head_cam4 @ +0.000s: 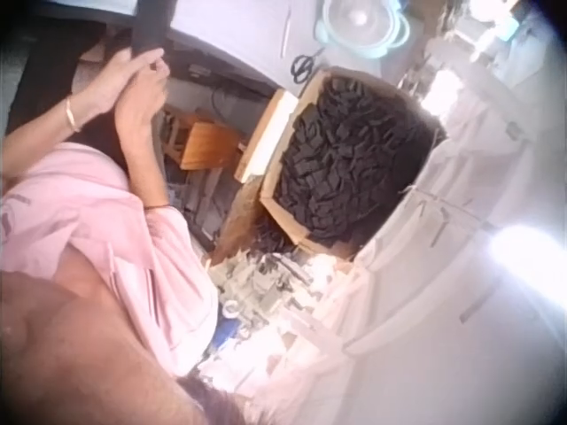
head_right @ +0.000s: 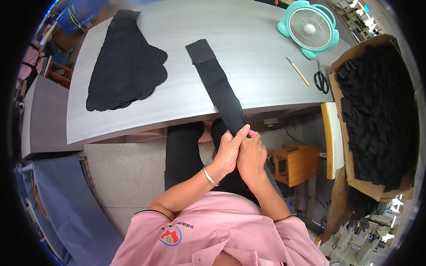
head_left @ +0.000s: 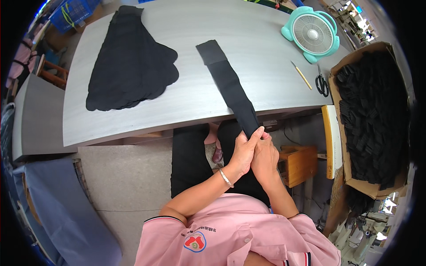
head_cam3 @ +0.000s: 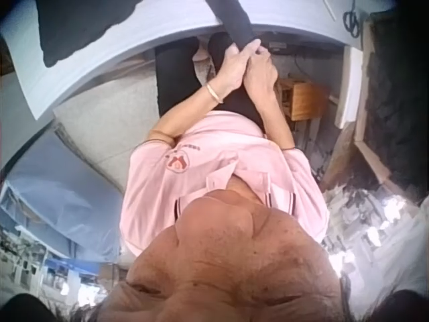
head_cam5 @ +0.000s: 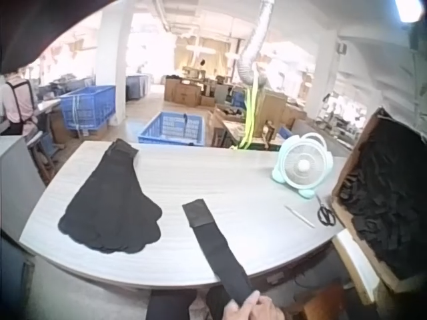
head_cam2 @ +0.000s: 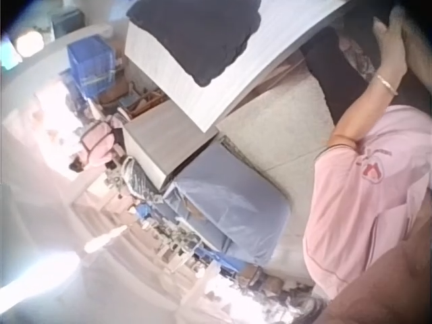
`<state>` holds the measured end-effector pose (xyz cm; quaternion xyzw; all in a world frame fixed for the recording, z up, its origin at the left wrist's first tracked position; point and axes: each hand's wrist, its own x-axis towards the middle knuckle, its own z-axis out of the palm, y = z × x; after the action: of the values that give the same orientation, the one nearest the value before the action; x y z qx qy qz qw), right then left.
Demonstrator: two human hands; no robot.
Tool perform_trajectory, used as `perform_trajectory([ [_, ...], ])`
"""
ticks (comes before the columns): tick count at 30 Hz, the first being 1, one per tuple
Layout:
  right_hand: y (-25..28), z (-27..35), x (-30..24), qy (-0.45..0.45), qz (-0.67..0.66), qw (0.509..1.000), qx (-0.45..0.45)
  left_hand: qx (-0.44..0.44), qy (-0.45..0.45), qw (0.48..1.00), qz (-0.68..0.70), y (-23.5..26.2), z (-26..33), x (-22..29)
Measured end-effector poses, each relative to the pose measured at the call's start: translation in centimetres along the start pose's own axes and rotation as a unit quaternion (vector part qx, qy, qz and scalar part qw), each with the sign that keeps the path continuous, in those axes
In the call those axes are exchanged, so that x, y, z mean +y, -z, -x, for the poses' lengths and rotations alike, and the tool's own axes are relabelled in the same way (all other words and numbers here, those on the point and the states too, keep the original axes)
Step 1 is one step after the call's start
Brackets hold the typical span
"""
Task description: Assembling fabric garment components by inserting foam padding into sleeves and tucking the ends.
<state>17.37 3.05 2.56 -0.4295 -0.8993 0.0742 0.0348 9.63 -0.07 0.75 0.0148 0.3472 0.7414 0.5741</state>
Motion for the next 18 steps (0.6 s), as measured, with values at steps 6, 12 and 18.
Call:
perform_trajectory([
  [6, 1.1, -0.5, -1.5, 0.052, -0.053, 0.997, 0.006, -0.011, 0.009, 1.000, 0.013, 1.2, -1.2, 2.8],
  [12, 1.1, 0.3, -0.8, 0.061, 0.032, 0.992, 0.104, -0.034, -0.005, 0.999, 0.023, 0.9, -0.8, 0.9],
  [18, 2.2, -0.4, -1.5, 0.024, 0.029, 0.999, -0.006, -0.031, 0.024, 0.999, 0.005, 1.4, -1.6, 2.9],
])
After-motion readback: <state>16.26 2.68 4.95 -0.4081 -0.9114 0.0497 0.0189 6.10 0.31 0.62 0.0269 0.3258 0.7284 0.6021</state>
